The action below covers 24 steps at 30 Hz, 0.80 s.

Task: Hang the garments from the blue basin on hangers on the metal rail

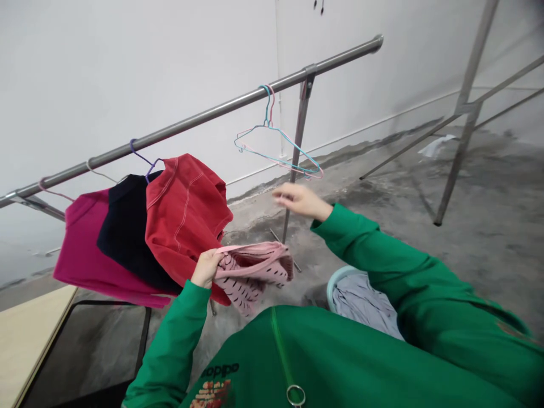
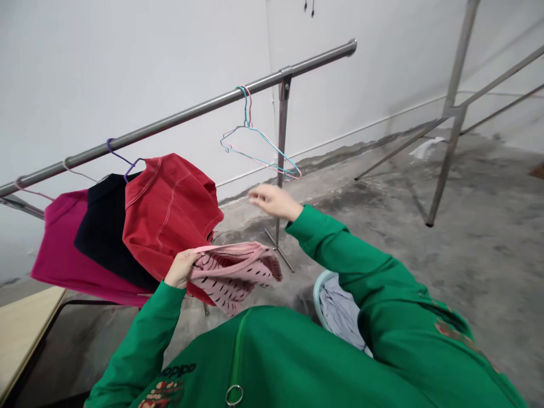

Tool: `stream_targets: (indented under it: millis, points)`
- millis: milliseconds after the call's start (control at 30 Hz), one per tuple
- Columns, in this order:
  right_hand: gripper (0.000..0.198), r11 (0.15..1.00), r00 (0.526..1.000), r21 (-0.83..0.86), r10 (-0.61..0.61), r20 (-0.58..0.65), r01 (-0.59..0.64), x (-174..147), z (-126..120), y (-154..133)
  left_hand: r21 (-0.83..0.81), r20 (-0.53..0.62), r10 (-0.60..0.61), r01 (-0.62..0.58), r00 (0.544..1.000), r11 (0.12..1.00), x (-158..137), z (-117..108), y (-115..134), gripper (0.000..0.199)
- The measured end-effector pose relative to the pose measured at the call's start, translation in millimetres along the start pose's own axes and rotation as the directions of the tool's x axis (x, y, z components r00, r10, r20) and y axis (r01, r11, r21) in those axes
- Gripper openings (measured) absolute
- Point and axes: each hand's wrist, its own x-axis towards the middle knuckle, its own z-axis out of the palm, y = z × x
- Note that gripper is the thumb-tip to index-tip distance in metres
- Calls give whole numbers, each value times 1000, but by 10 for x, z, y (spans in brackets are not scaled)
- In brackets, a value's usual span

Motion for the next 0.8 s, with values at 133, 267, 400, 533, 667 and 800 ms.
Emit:
stream_targets:
  millis: [133, 267, 400, 533, 667, 800]
  points:
    - [44, 911, 945, -370, 55, -324, -180, 519, -437, 85, 92, 89, -6, -2, 996, 996, -86, 132, -40, 27]
    - [39, 642, 945, -719, 29, -325, -266, 841, -619, 235, 121, 77, 15, -24, 997, 992, -128, 151, -140, 34]
    - [23, 560, 964, -792, 57, -259, -245, 917, -645, 328, 112, 29, 28, -31, 999, 993, -165, 46, -193, 42]
    - [24, 591, 951, -760, 39, -308, -270, 933, -700, 387, 80, 8, 35, -36, 999, 996, -212, -31, -180, 45]
    - [26, 664, 931, -702, -26, -364, -256, 975, -752, 402, 57, 32, 41, -43, 999, 997, -239, -22, -140, 45]
    - [26, 745, 911, -609, -3, -413, -274, 995, -793, 283, 48, 39, 93, -95, 995, 994, -225, 14, -95, 45]
